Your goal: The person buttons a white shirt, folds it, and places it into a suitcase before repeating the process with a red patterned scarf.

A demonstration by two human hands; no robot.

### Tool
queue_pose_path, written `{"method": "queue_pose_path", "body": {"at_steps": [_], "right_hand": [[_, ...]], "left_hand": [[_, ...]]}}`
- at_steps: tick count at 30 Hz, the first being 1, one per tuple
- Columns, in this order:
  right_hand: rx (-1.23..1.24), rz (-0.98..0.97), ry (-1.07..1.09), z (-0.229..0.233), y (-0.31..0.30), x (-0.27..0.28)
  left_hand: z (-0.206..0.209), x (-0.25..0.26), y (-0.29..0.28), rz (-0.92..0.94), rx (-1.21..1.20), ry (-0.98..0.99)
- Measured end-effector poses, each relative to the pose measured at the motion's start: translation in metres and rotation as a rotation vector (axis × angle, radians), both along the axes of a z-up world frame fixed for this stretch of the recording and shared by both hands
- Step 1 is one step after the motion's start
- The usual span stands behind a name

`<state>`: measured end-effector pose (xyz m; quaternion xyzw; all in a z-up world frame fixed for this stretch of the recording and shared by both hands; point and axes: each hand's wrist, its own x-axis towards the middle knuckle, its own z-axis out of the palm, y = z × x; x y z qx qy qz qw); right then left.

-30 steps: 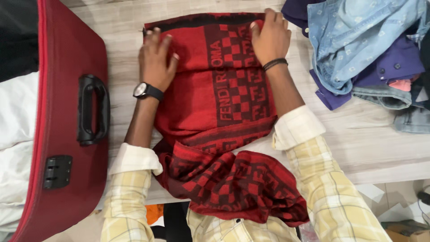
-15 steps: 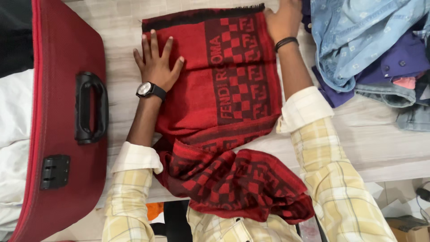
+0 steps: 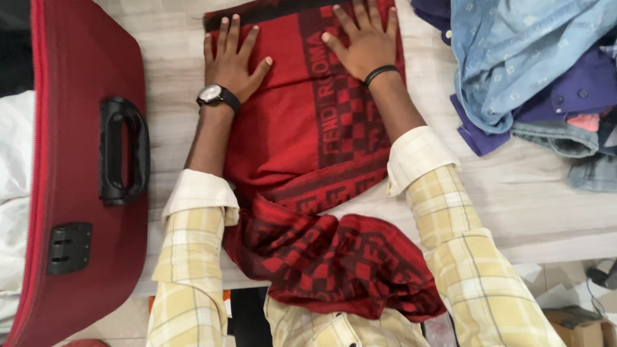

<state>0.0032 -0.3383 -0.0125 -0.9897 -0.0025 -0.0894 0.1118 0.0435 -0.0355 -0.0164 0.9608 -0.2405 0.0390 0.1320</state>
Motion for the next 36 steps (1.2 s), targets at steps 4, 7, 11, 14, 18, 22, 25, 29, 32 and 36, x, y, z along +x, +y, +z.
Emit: {"method": "queue_pose_path", "body": {"at_steps": [4, 7, 11, 14, 18, 22, 25, 29, 32, 36], "right_hand": [[0.035, -0.023, -0.032, 0.007, -0.018, 0.013], [0.033, 0.055, -0.044, 0.006, -0.032, 0.017], [0.19, 0.076, -0.159, -0.002, -0.054, 0.014], [0.166, -0.359, -0.37, -0.009, -0.064, 0.005], [0.14, -0.166, -0.482, 0.006, -0.082, -0.036], [0.029, 0.12, -0.196, 0.038, -0.09, -0.073], [0.105, 0.246, -0.07, 0.043, -0.086, -0.083], [0.117, 0.076, -0.143, 0.026, -0.08, -0.082], [0.254, 0.165, -0.177, 0.02, -0.089, -0.072], [0.234, 0.219, -0.172, 0.023, -0.099, -0.073]], "left_hand": [[0.002, 0.011, 0.003, 0.039, 0.041, 0.036], [0.001, 0.017, 0.008, 0.052, 0.044, 0.079], [0.004, 0.021, 0.01, 0.004, 0.033, -0.001], [0.014, 0.012, 0.011, 0.148, -0.098, -0.099], [0.033, -0.018, 0.027, 0.23, -0.092, -0.091], [0.043, -0.04, 0.03, -0.027, -0.045, -0.029], [0.037, -0.046, 0.032, -0.027, -0.086, -0.174], [0.029, -0.046, 0.029, -0.028, -0.152, -0.209], [0.032, -0.041, 0.036, -0.016, -0.206, -0.166], [0.029, -0.034, 0.034, -0.046, -0.138, -0.217]]}}
